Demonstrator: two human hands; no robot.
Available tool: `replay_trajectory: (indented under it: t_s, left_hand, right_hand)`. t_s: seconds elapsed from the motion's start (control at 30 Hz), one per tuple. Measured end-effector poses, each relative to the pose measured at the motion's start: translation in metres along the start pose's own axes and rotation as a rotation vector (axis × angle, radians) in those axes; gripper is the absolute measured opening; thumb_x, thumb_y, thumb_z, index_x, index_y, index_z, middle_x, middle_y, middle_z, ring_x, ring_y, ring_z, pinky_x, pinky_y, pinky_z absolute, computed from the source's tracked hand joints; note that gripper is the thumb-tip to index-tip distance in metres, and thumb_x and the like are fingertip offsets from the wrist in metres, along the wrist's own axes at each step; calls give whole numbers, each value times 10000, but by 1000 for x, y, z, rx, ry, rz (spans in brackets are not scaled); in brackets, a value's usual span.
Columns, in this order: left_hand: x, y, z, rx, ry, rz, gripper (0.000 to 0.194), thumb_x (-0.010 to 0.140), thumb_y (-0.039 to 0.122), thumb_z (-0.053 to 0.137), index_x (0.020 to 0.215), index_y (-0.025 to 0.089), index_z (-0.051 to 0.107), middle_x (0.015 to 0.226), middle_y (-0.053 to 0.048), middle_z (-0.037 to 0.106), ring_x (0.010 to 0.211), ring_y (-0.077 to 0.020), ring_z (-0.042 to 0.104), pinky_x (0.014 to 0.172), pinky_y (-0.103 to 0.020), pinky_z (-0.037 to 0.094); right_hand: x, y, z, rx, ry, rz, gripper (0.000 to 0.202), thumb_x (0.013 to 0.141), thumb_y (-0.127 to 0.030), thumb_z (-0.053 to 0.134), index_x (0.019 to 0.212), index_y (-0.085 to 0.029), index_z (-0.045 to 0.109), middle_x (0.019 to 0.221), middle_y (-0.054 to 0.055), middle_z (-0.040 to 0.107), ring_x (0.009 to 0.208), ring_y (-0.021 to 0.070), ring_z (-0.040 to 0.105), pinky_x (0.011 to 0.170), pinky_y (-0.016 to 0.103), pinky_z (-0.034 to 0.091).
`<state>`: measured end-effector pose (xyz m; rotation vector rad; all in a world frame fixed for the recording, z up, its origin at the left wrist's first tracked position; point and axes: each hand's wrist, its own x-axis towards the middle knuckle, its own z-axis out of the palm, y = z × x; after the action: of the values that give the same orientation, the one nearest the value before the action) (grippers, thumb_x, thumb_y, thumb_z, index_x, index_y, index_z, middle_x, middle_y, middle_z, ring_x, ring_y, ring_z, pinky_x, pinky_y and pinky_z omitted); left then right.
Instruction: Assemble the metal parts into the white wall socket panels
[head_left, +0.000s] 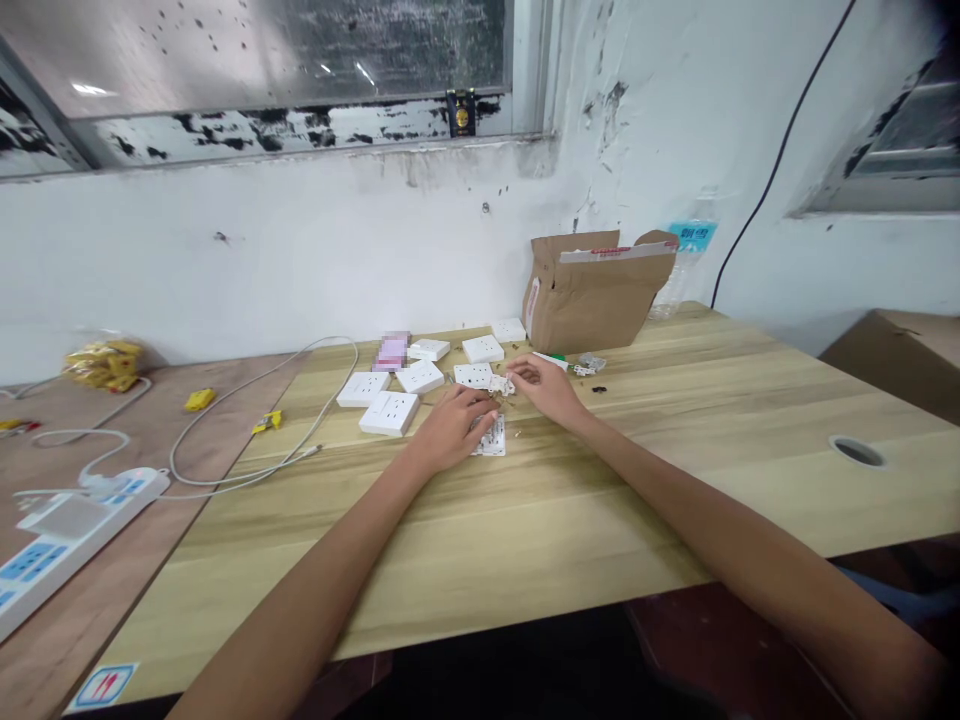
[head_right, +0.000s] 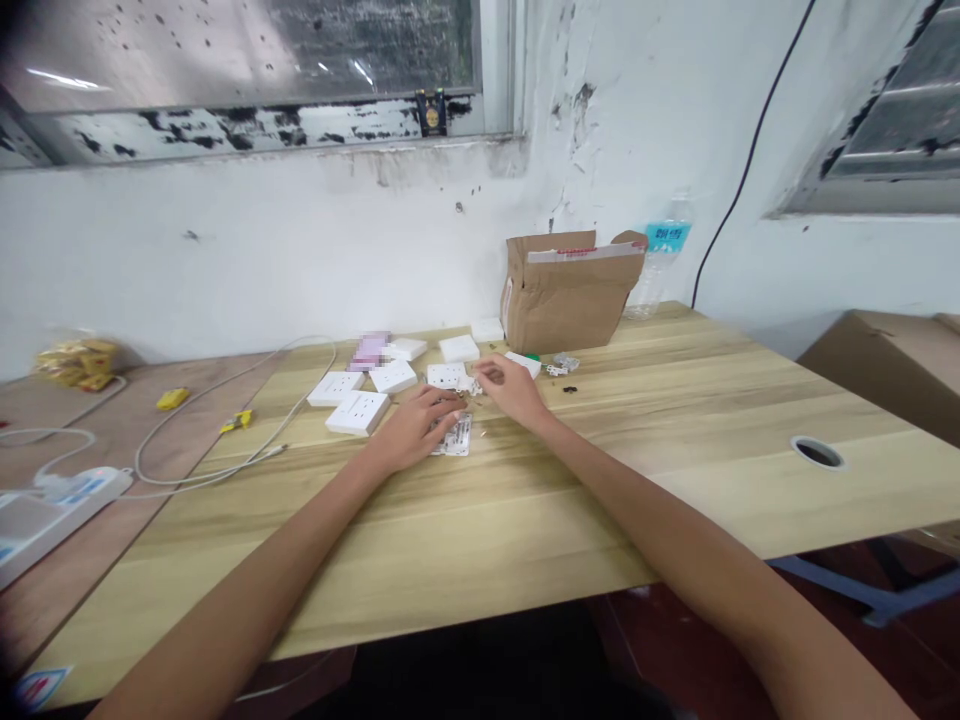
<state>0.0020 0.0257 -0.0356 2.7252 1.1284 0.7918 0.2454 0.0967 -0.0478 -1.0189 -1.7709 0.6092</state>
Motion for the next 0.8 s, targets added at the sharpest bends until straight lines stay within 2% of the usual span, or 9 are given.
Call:
replay_trajectory:
  t_s: [0.13,0.23,0.33,0.53,0.67,0.8]
  left_hand:
    - [1,3,1,-48,57,-18,370,1188,349,452,1342,215,760,1324,-100,802,1258,-307,673,1145,-502,518]
    - [2,4,5,-96,105,-99,266,1151,327,542,1199,216,779,1213,-92,829,1183,-302,709,1066,-471,553]
    - [3,4,8,-54,130,-157,179,1113,307,642,1050,214,781,1065,-77,837,1036,-286,728,974,-443,556]
    - [2,4,5,155,190,-139,217,1120,261,639,954,210,769,890,-76,779,910,-269,700,863,-406,506]
    - [1,3,1,185,225,-115,217,1108,251,653,916,211,746,866,-74,767,896,-270,688,852,-405,492]
    - [1,0,-1,177,243,-121,224,1127,272,635,940,221,748,859,-62,774,883,-268,682,842,-402,484]
  right_hand:
    - [-1,-9,0,-9,70,-12,178,984,-382,732,1080,-238,775,1054,78,860,967,253,806,895,407,652]
    - [-3,-17,2,-5,107,-17,184,980,-390,735,1079,-238,766,1042,79,855,954,253,800,869,402,649]
    - [-7,-22,7,49,128,-10,198,961,-404,754,1073,-240,762,1024,72,845,948,251,797,868,402,653]
    - [-13,-25,15,99,105,16,223,950,-439,778,1069,-251,767,1025,72,832,971,258,800,855,400,662]
    - [-11,-21,10,52,139,26,210,950,-425,772,1062,-248,765,1008,75,828,939,259,793,836,403,668]
    - [-5,-8,4,12,105,51,213,941,-384,771,1099,-243,753,1031,75,835,947,255,796,884,419,664]
